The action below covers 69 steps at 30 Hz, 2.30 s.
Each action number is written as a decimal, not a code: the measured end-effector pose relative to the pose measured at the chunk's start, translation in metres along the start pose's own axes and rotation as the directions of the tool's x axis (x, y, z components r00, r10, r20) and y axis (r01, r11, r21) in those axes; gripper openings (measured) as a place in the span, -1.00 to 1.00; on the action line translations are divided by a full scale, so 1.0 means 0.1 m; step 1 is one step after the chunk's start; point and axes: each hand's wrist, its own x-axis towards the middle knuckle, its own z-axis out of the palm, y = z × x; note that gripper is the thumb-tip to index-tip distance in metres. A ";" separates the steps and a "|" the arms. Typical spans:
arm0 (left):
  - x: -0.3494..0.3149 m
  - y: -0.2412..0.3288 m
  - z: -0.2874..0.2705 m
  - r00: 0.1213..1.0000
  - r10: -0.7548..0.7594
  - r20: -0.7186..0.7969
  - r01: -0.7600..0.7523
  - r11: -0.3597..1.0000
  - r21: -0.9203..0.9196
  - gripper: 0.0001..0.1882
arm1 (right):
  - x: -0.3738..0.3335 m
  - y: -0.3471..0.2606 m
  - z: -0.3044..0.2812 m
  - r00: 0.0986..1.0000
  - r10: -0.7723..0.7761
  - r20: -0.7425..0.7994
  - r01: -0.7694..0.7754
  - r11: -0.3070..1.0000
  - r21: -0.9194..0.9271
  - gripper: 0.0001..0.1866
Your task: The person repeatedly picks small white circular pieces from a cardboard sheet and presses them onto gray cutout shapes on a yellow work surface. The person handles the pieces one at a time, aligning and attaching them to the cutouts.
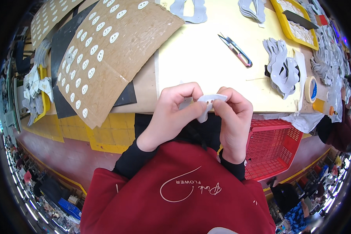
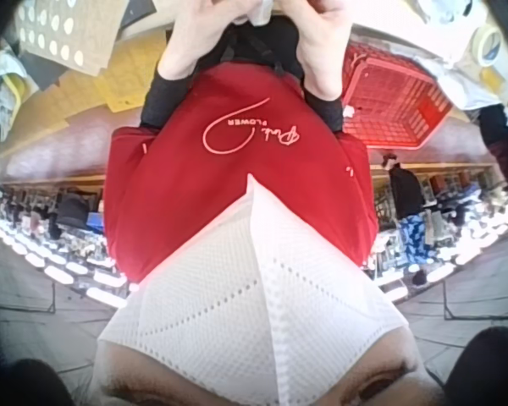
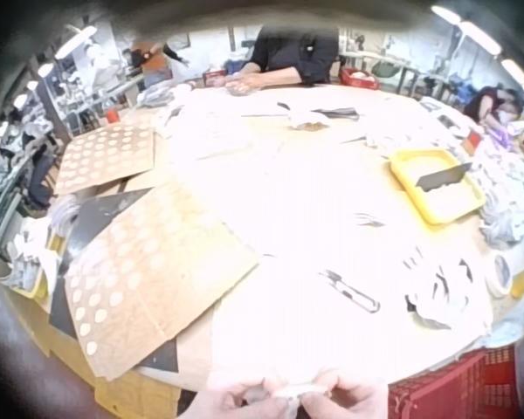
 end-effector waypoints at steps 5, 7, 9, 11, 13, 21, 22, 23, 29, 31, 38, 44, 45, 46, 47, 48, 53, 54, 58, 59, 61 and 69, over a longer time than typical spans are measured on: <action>-0.01 -0.11 0.00 1.000 0.003 -0.028 -0.002 0.999 0.037 -0.83 | 0.03 0.02 -0.05 0.998 -0.058 0.027 0.058 0.998 -0.022 -0.83; 0.00 -0.10 -0.07 0.999 -0.008 0.039 0.005 0.997 0.073 -0.80 | 0.04 0.04 -0.12 0.991 -0.096 0.097 0.109 0.983 -0.148 -0.83; 0.02 -0.06 -0.10 0.993 -0.024 0.114 0.015 0.997 0.073 -0.77 | 0.04 0.05 -0.10 0.990 -0.089 0.106 0.104 0.984 -0.146 -0.85; 0.02 -0.06 -0.09 0.997 0.012 0.080 -0.019 0.996 0.087 -0.77 | 0.04 0.05 -0.06 0.989 -0.087 0.118 0.108 0.978 -0.180 -0.87; 0.02 -0.06 -0.06 0.994 0.084 0.068 -0.094 0.984 0.154 -0.78 | 0.02 0.01 -0.01 0.987 -0.089 0.133 0.120 0.961 -0.249 -0.88; 0.00 -0.12 -0.08 0.962 0.169 0.215 -0.197 0.974 0.116 -0.78 | 0.08 0.18 -0.20 0.848 -0.359 0.390 0.439 0.888 -0.136 -0.95; 0.00 -0.10 -0.11 0.954 0.196 0.227 -0.238 0.956 0.173 -0.80 | 0.09 0.19 -0.20 0.834 -0.373 0.406 0.459 0.878 -0.137 -0.94; -0.01 -0.10 -0.13 0.944 0.223 0.241 -0.279 0.933 0.228 -0.81 | 0.08 0.19 -0.19 0.866 -0.316 0.387 0.392 0.910 -0.135 -0.92; -0.01 -0.08 -0.13 0.900 0.410 -0.146 -0.381 0.905 0.191 -0.80 | 0.08 0.25 0.01 0.825 -0.331 0.457 0.483 0.833 -0.270 -0.85; 0.01 0.00 -0.09 0.859 0.323 -0.398 -0.341 0.940 0.027 -0.76 | 0.01 0.34 0.01 0.893 -0.164 0.419 0.369 0.800 -0.473 -0.94; 0.09 0.01 -0.42 0.989 0.083 -0.125 -0.028 0.922 0.386 -0.60 | 0.18 -0.03 -0.09 0.999 -0.019 0.045 0.013 0.993 0.116 -0.84; -0.09 0.19 -0.33 0.995 0.030 -0.094 0.035 0.786 0.617 -0.78 | 0.84 -0.78 -0.54 0.886 -0.426 -0.182 0.434 0.901 0.004 -0.68; -0.12 0.18 -0.34 0.993 0.050 -0.105 0.023 0.802 0.597 -0.79 | 0.90 -0.85 -0.67 0.845 -0.490 -0.213 0.491 0.869 -0.053 -0.70; -0.15 0.16 -0.35 0.991 0.070 -0.110 0.006 0.818 0.576 -0.79 | 0.93 -0.92 -0.86 0.802 -0.550 -0.232 0.533 0.835 -0.134 -0.72; -0.19 0.15 -0.37 0.989 0.090 -0.121 -0.008 0.832 0.555 -0.80 | 0.94 -0.92 -0.95 0.752 -0.588 -0.299 0.531 0.808 -0.254 -0.75; -0.21 0.17 -0.37 0.986 0.102 -0.134 -0.014 0.842 0.539 -0.81 | 0.92 -0.92 -1.09 0.696 -0.602 -0.392 0.453 0.791 -0.411 -0.76; -0.37 0.33 -0.51 0.955 0.211 -0.206 -0.060 0.822 0.566 -0.84 | 0.56 -0.57 -1.94 0.699 -0.569 -0.433 -0.087 0.533 -0.841 -0.67; -0.40 0.35 -0.56 0.945 0.247 -0.213 -0.077 0.804 0.590 -0.85 | 0.47 -0.54 -1.94 0.688 -0.586 -0.429 -0.142 0.471 -0.871 -0.65; -0.53 0.42 -0.71 0.908 0.293 -0.300 -0.088 0.833 0.546 -0.87 | 0.45 -0.52 -1.71 0.607 -0.712 -0.355 -0.009 0.440 -0.898 -0.72; -0.55 0.42 -0.71 0.894 0.320 -0.314 -0.109 0.834 0.541 -0.86 | 0.49 -0.54 -1.54 0.587 -0.744 -0.320 0.078 0.445 -0.892 -0.74; -0.57 0.44 -0.74 0.868 0.373 -0.329 -0.161 0.837 0.523 -0.85 | 0.59 -0.56 -1.09 0.694 -0.692 -0.197 0.245 0.485 -0.840 -0.82; -1.03 0.60 -0.91 0.717 0.515 -0.469 -0.165 0.780 0.604 -0.85 | 1.55 -0.15 0.14 0.654 -0.462 0.598 0.640 -0.083 -0.764 -0.80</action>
